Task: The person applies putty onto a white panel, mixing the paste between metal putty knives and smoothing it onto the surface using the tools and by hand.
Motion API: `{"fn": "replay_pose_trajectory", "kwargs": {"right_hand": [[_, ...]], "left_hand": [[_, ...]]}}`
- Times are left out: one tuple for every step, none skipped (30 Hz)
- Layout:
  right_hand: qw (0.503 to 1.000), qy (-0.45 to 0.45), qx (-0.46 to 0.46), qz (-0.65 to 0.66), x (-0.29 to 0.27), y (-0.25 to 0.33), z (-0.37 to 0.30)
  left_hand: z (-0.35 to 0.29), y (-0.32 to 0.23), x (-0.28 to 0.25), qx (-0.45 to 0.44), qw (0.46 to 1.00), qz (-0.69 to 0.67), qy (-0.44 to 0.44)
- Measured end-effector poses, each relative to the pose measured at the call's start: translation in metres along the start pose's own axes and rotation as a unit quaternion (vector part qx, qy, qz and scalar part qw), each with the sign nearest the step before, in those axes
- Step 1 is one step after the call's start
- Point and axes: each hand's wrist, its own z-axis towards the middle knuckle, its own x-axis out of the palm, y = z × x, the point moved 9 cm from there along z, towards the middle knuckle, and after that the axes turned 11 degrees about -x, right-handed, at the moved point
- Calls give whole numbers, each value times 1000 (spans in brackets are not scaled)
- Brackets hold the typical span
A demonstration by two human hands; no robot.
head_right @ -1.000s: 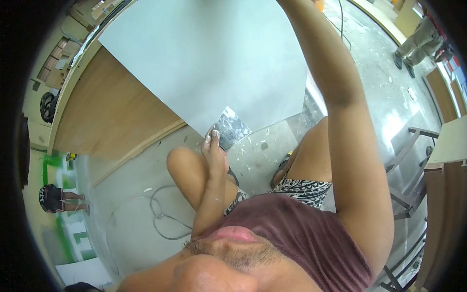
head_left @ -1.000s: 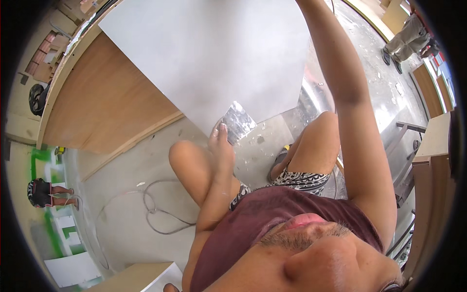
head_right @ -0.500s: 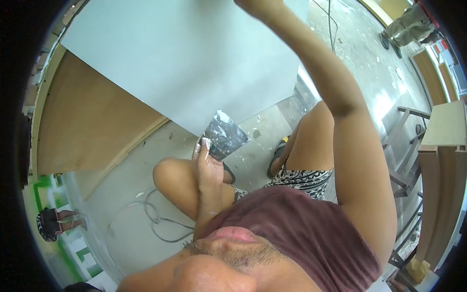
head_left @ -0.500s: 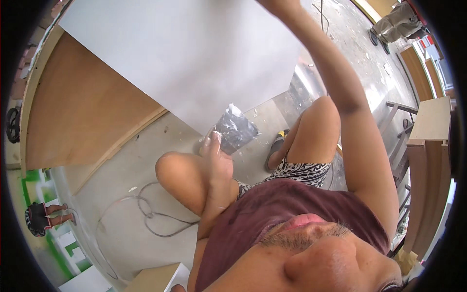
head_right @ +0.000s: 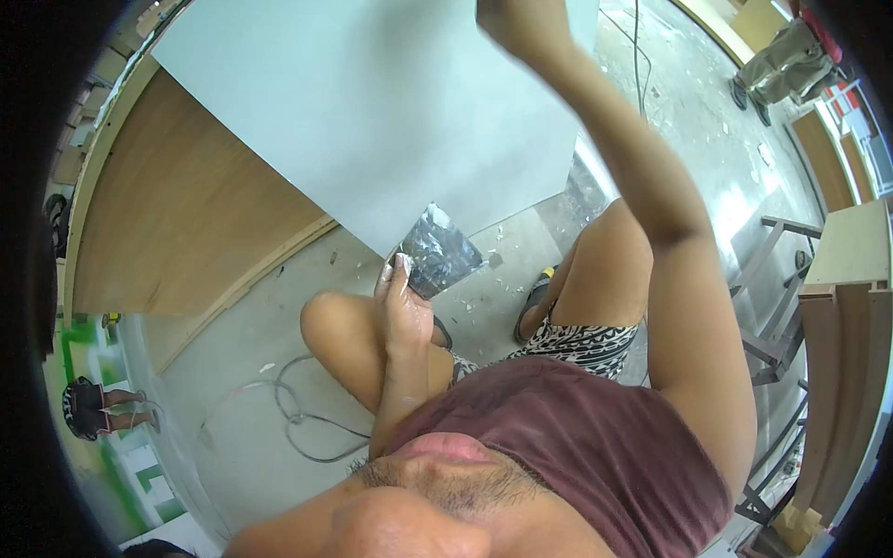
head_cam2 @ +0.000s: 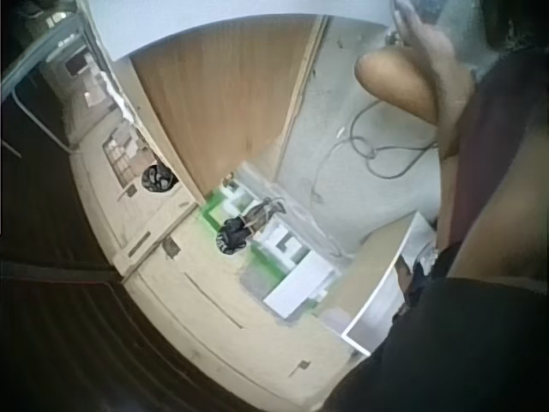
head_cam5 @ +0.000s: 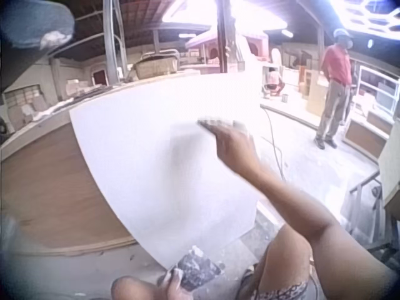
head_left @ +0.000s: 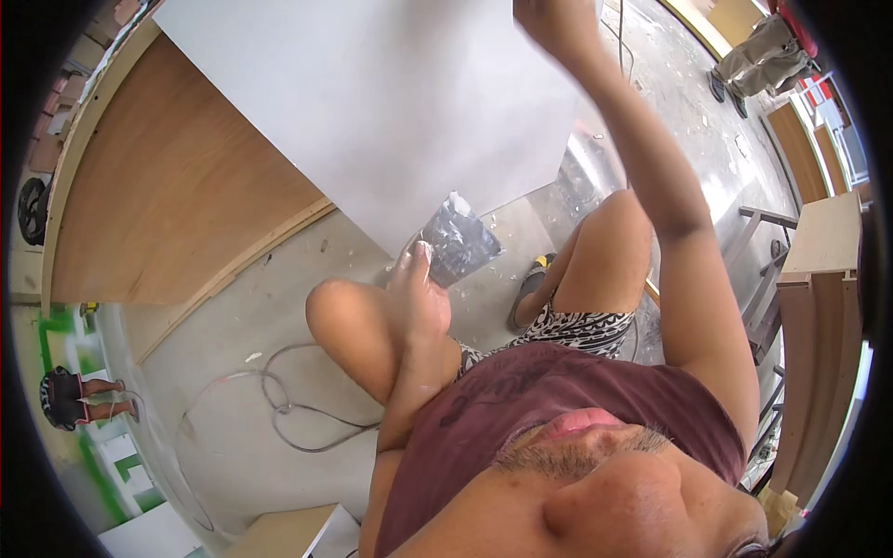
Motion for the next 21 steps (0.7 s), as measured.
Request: {"fn": "replay_pose_trajectory", "kwargs": {"right_hand": [[999,-5,12,31,-8,-11,29],[998,-9,21,57,-19,-18,58],[997,18,50,56,-21,-24,81],[994,45,79,56,-20,-30,96],[995,43,77,55,-21,-34,106],[996,54,58,37,-21,-36,114],[997,66,40,19,-19,-36,119],[997,65,39,20,-18,-33,122],[994,87,65,16,-13,-35,122],[990,110,90,12,-7,-37,120],[989,112,92,11,-3,-43,118],[996,75,42,0,-4,-41,118],[999,39,-8,-10,-5,-39,117],[999,47,-5,-3,-1,-30,112],[997,73,25,-20,6,-25,105],[993,101,55,-37,14,-23,97],[991,111,60,-35,19,-23,85],[996,78,19,-35,23,-16,69],[998,44,-22,-34,27,-8,51],[992,22,-92,-85,33,3,30],[993,41,-84,-74,42,13,11]], "left_hand": [[2,3,-3,1,1000,0,2],[6,6,-4,6,1000,10,9],[7,6,-6,14,1000,21,11],[7,5,-6,17,1000,21,12],[6,5,-6,16,1000,21,5],[4,4,-5,15,1000,21,-3],[1,3,-3,16,1000,21,-1],[-3,-1,-2,13,1000,10,-3],[-5,-3,-1,9,1000,0,-5],[-5,-3,-2,9,1000,0,-6],[-6,-3,-2,10,1000,4,-11],[-7,-2,-2,10,1000,9,-16],[-5,1,-4,5,1000,8,-17],[-5,1,-9,8,1000,21,-11],[-5,1,-14,9,999,33,-6],[-3,2,-25,3,999,31,-17],[-2,2,-33,14,999,36,-26],[0,-1,-35,25,998,41,-34],[-2,-1,-35,19,998,42,-36],[-5,-1,-30,11,998,40,-40],[-8,-3,-27,8,999,-3,-40]]}}
